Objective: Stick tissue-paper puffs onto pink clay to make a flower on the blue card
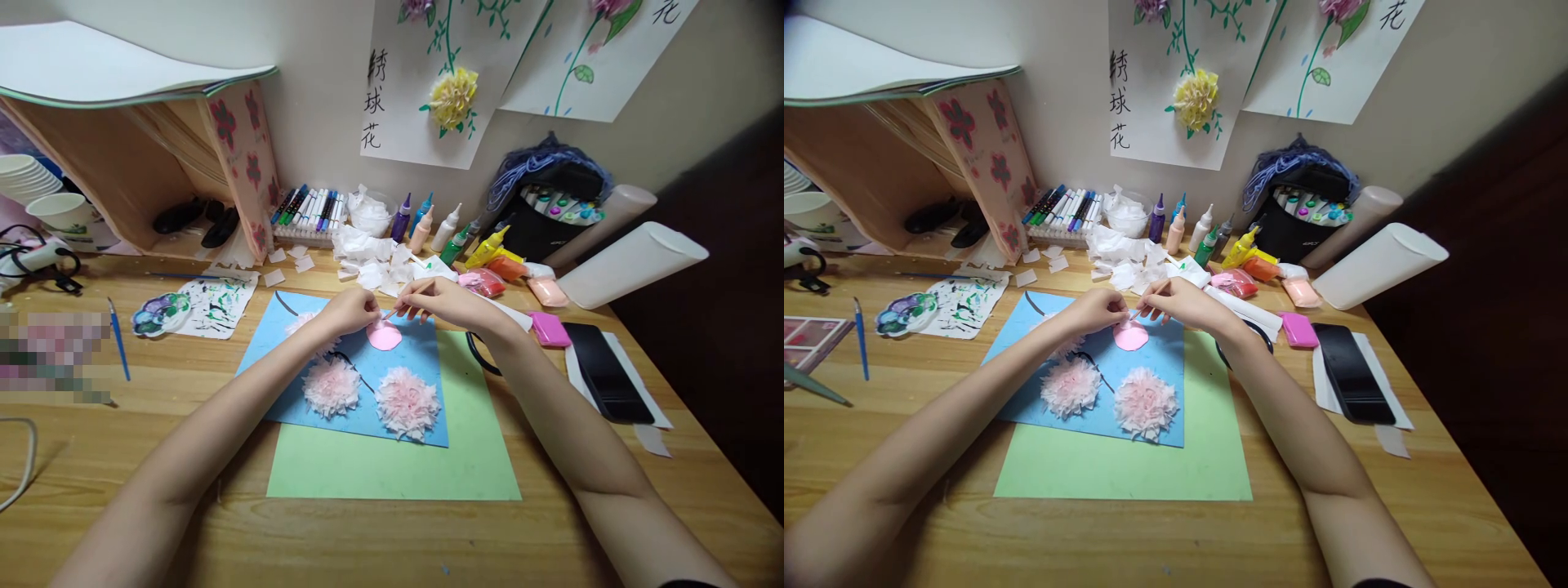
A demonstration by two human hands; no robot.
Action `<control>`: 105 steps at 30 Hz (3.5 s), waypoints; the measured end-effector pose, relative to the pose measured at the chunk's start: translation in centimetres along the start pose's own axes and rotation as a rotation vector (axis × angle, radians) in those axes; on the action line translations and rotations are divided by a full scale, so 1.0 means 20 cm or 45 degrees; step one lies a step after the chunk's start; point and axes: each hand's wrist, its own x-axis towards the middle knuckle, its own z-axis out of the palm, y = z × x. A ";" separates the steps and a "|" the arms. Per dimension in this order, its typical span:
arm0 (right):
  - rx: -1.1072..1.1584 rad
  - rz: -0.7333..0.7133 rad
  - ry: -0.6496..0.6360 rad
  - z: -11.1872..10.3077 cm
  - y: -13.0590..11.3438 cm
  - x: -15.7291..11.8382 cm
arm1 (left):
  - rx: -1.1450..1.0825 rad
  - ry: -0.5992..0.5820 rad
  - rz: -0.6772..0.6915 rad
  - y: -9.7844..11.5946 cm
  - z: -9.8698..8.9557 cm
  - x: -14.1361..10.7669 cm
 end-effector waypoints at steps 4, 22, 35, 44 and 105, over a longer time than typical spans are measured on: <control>0.120 0.046 0.067 0.00 0.01 0.01 | 0.006 0.001 0.010 -0.01 0.01 0.01; -0.232 -0.141 0.271 0.07 0.06 0.04 | 0.037 -0.052 0.038 0.00 0.00 -0.01; -0.268 -0.286 0.271 0.01 -0.01 -0.03 | 0.061 -0.011 -0.010 0.02 0.00 -0.01; -0.310 -0.279 0.217 0.04 0.01 0.00 | -0.144 -0.084 -0.045 -0.04 0.00 0.03; 0.077 -0.397 0.315 -0.03 0.19 -0.01 | -0.217 0.207 0.256 0.13 -0.07 -0.06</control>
